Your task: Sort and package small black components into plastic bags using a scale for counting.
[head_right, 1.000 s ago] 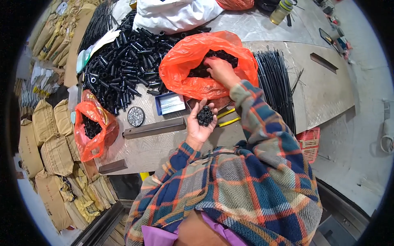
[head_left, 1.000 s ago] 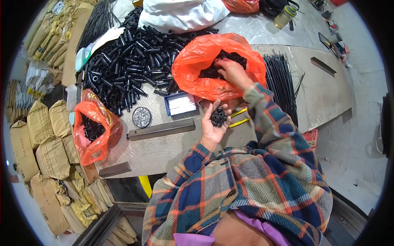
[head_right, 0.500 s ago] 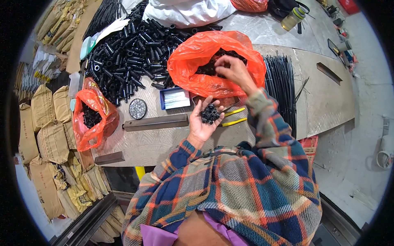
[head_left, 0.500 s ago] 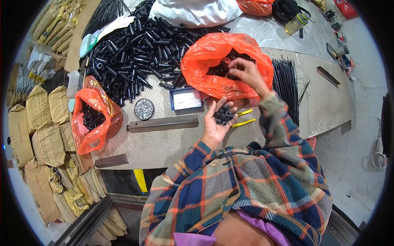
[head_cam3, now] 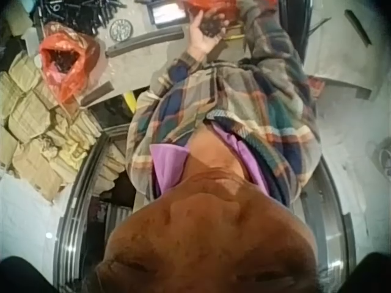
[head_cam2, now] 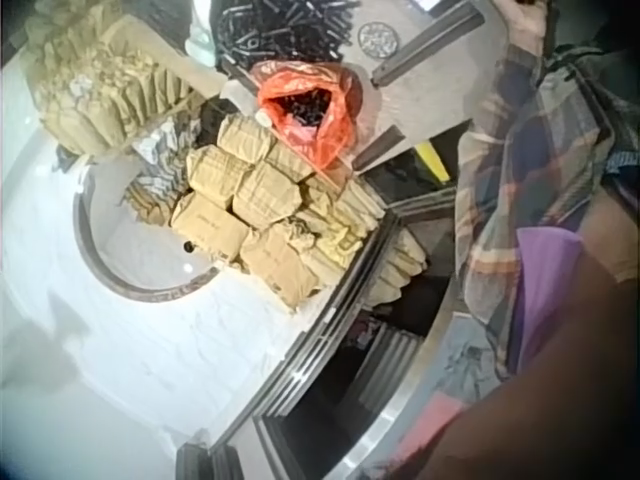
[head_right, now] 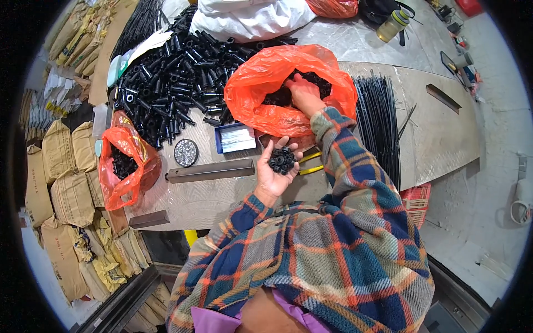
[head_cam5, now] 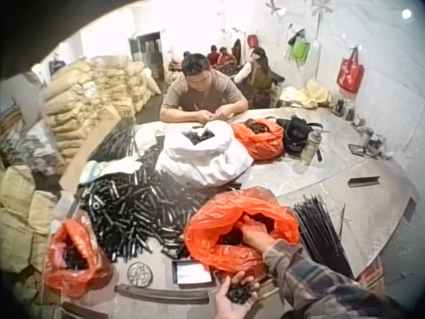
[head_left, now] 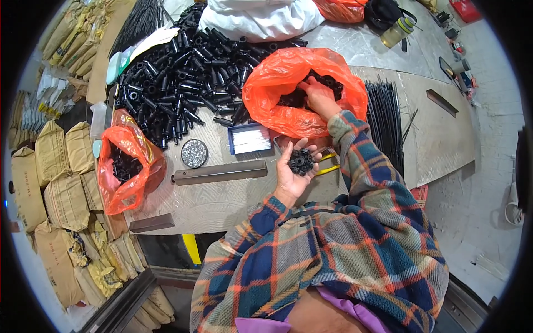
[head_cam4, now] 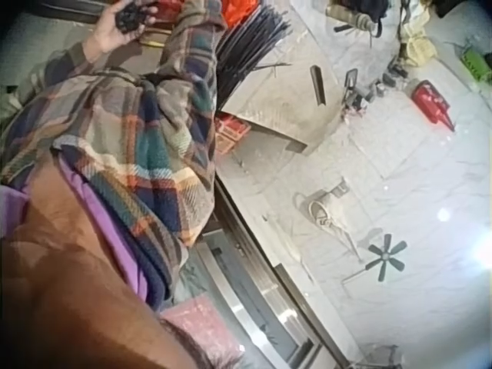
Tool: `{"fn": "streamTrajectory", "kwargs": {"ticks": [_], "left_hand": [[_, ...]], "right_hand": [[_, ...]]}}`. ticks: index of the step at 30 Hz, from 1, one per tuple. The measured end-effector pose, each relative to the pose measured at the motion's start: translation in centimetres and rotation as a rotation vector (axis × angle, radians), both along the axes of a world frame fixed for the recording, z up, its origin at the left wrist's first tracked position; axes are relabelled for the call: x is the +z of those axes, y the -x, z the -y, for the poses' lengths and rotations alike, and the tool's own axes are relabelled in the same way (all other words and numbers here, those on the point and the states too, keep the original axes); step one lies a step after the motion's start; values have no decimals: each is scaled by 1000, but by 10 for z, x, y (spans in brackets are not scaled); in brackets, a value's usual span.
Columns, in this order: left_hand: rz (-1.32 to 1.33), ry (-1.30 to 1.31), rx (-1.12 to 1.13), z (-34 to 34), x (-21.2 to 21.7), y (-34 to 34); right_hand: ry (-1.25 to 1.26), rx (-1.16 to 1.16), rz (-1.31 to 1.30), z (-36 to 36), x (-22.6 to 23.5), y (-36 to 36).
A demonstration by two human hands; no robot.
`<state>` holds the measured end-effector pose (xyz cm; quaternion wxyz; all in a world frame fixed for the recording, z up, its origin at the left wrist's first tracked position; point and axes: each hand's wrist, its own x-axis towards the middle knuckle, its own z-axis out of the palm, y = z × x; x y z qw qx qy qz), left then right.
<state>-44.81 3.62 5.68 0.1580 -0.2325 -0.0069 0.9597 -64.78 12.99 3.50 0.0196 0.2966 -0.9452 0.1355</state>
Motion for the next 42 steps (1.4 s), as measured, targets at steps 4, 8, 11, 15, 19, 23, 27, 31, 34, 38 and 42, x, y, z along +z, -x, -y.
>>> {"fn": "streamTrajectory", "kwargs": {"ticks": [4,8,11,15,19,23,27,31,34,38,42], "left_hand": [[-44,0,38,3,-3,-1],[-23,-23,70,3,-2,0],[-73,-69,66,6,-3,0],[-81,-83,63,5,-2,0],[-71,-61,57,3,-3,2],[-77,-76,73,5,-5,0],[-75,-73,83,6,-4,1],[-91,-72,127,9,-5,3],[-51,-18,150,9,-1,6],[35,-10,161,9,2,8],[-12,-18,106,7,-3,3]], "right_hand": [[-146,43,121,10,-5,4],[-43,-3,175,-1,-10,7],[5,-49,164,-6,-8,6],[4,36,135,-13,-12,11],[62,67,111,-22,-18,15],[-36,160,27,-5,-5,8],[-36,129,84,-4,-6,10],[417,118,274,-15,17,-4],[570,232,632,-14,83,-57],[468,276,756,-10,96,-75],[332,90,293,-5,28,-20]]}}
